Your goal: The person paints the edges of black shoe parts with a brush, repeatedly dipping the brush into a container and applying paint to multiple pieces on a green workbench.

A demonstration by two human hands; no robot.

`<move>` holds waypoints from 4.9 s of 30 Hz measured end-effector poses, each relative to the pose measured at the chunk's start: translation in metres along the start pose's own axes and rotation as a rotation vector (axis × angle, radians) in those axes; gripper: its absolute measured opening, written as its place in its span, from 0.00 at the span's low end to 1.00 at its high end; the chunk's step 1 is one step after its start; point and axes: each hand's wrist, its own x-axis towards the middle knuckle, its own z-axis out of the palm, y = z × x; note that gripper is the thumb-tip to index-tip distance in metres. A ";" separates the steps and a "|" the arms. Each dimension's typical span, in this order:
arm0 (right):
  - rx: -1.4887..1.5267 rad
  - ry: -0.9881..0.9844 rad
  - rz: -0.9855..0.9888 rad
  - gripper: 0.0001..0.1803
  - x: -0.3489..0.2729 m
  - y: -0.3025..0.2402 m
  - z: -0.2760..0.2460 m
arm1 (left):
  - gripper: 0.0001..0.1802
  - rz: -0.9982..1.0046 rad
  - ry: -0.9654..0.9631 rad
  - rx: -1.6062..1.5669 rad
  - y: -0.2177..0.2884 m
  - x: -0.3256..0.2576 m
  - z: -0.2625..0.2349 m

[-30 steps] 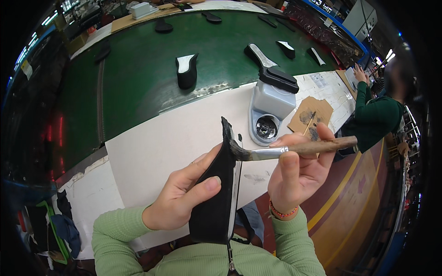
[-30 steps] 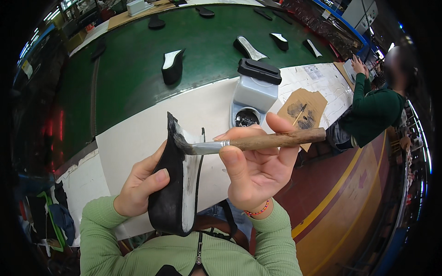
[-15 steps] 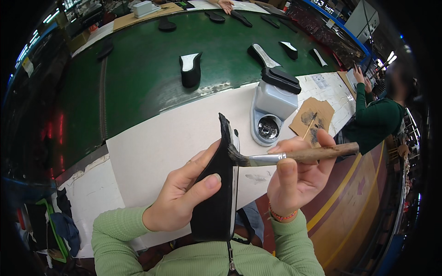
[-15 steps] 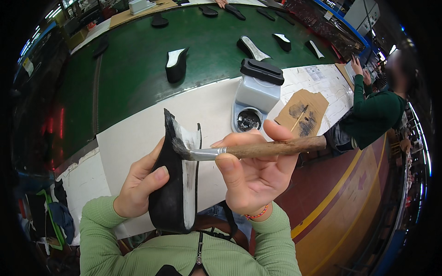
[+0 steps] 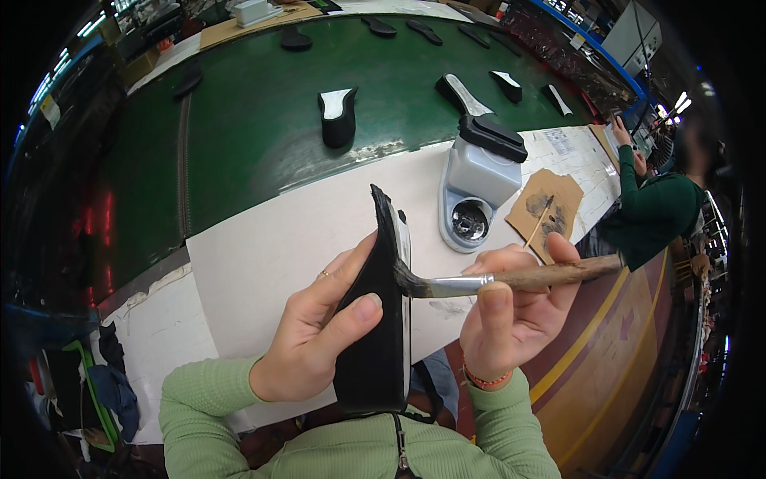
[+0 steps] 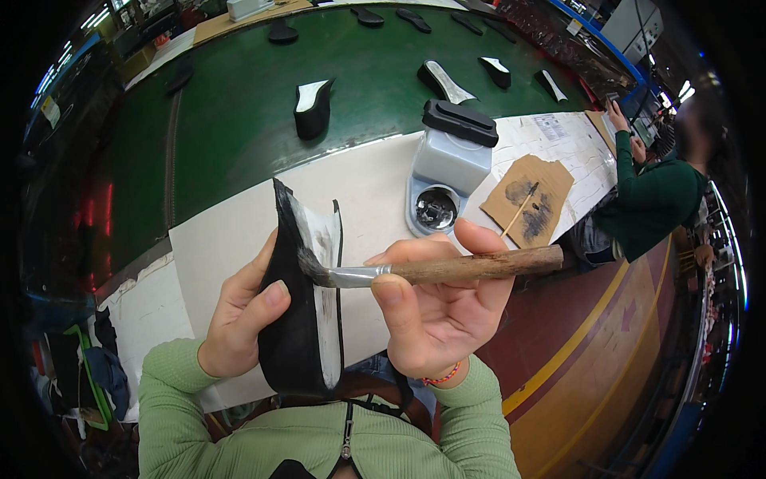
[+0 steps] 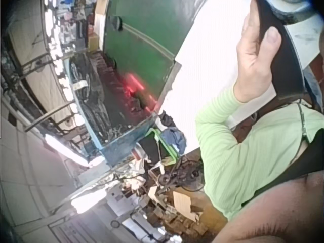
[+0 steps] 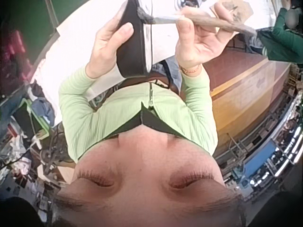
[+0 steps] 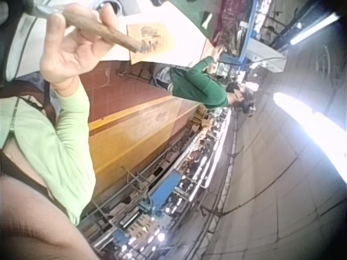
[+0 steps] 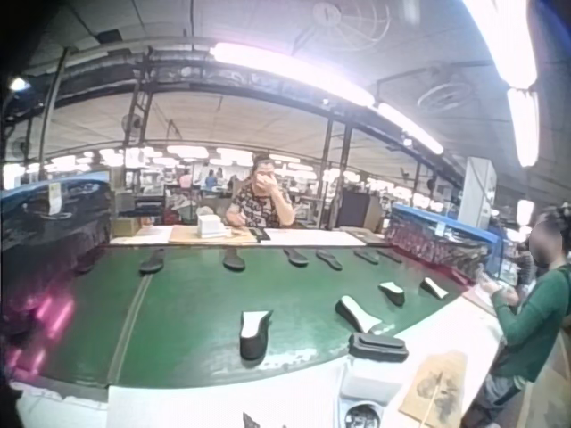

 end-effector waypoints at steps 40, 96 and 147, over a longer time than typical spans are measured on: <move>-0.123 -0.157 0.106 0.38 -0.020 -0.014 -0.008 | 0.27 0.174 0.240 0.151 0.000 0.003 -0.004; 0.484 0.206 0.776 0.20 -0.007 0.044 -0.061 | 0.30 -0.276 0.125 -0.397 -0.026 0.037 -0.019; 0.138 0.050 0.099 0.31 -0.017 0.002 -0.009 | 0.33 0.062 0.085 -0.153 -0.004 0.011 -0.004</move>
